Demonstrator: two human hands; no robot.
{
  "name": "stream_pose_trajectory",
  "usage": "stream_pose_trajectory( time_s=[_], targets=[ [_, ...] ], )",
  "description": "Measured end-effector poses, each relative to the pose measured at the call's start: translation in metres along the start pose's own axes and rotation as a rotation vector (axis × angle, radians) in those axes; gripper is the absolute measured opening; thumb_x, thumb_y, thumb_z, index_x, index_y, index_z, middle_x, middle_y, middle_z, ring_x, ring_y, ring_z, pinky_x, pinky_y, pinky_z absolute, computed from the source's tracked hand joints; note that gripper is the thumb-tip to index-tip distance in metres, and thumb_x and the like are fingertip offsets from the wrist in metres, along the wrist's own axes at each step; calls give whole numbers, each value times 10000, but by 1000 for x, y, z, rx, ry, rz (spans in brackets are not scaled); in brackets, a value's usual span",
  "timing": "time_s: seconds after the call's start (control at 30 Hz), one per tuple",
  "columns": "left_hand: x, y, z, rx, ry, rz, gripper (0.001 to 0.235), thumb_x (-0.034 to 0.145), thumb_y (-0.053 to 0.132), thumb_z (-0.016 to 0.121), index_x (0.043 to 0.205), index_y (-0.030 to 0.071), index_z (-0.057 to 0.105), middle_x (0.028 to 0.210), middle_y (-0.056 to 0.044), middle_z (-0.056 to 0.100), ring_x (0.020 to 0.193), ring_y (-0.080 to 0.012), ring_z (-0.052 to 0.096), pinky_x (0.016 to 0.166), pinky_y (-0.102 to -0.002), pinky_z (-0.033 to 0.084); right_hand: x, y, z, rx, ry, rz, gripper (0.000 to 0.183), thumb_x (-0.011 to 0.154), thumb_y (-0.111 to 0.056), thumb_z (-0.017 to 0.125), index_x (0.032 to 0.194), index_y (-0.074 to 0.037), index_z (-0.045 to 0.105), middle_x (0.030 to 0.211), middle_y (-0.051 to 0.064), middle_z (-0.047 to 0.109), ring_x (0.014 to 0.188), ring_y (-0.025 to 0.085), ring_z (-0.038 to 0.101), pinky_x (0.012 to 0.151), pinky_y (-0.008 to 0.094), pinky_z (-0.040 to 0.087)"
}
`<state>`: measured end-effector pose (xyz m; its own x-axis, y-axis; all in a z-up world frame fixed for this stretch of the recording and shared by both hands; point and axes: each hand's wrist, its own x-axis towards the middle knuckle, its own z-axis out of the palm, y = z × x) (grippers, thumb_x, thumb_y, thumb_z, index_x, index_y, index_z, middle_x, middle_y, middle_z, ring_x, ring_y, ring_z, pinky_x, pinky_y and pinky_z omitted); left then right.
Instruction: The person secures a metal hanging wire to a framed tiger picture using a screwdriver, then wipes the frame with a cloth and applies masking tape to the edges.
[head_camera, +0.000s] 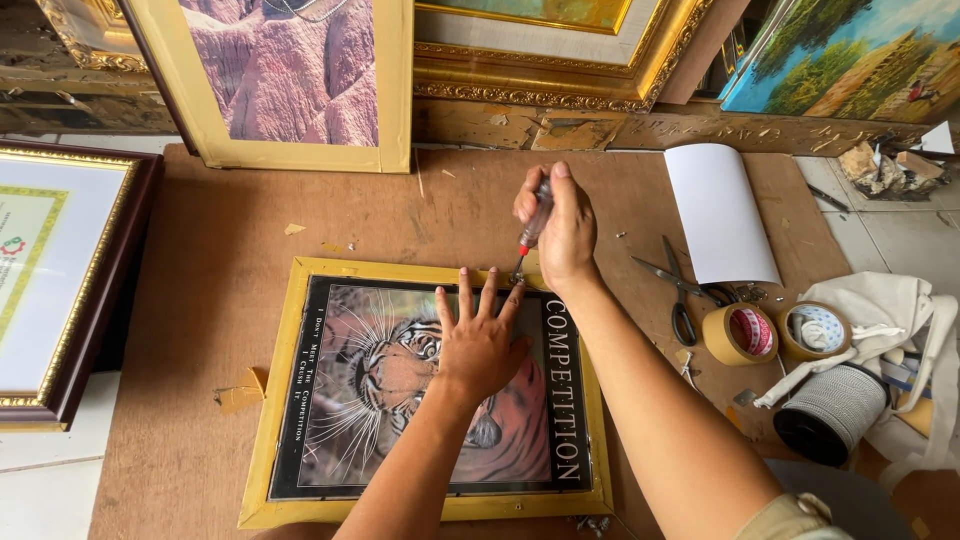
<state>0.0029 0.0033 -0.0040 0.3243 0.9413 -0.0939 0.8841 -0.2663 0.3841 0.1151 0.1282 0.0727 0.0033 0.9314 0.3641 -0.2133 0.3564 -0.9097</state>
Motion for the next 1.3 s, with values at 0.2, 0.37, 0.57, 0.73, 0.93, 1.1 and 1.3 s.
stream_pose_trajectory(
  time_s=[0.2,0.37,0.57,0.73,0.93,1.1,1.3],
  targets=[
    [-1,0,2,6,5,0,889,1025,592,654,1783,321,276,1858,-134,181,1711,-530,55,1298,-831,42,1,15,13,-50,-58,-66,287,1148,-445,584,1149,-220,406,715,39,482,504,111,482,457,225,339],
    [-2,0,-1,-5,3,0,882,1027,583,656,1784,317,288,1856,-135,196,1710,-532,59,1292,-834,42,-2,18,10,-202,-47,-122,317,1218,-429,480,1134,-136,566,935,99,636,787,189,687,662,266,514],
    [-1,-2,5,4,8,14,899,1026,585,658,1790,317,268,1854,-144,192,1708,-539,58,1288,-838,38,-1,9,28,-37,-23,-2,497,1198,-555,393,1025,-131,589,624,-3,426,567,113,478,537,225,391],
    [2,-2,8,9,12,3,878,1034,585,644,1787,324,277,1858,-140,182,1711,-537,35,1292,-828,17,-1,30,22,-185,-35,-201,272,1186,-395,573,1204,-148,458,818,39,508,590,99,523,540,228,405],
    [0,1,0,-3,2,20,890,1030,575,661,1786,308,275,1856,-151,185,1708,-542,48,1289,-841,33,3,6,20,-127,43,-40,544,1215,-538,400,1036,-99,668,738,27,573,635,118,593,627,238,520],
    [-2,2,-3,1,-7,4,892,1023,575,662,1784,316,276,1854,-136,183,1711,-532,48,1295,-832,37,7,15,13,-128,69,-160,366,1204,-572,427,1225,-207,453,729,61,496,496,122,501,496,237,401],
    [-3,3,-6,0,-13,10,899,1026,579,654,1789,306,263,1854,-148,179,1707,-542,47,1287,-844,34,-1,12,-1,-187,62,-164,384,1222,-503,454,1202,-133,556,872,67,660,805,158,660,756,272,514]
  ],
)
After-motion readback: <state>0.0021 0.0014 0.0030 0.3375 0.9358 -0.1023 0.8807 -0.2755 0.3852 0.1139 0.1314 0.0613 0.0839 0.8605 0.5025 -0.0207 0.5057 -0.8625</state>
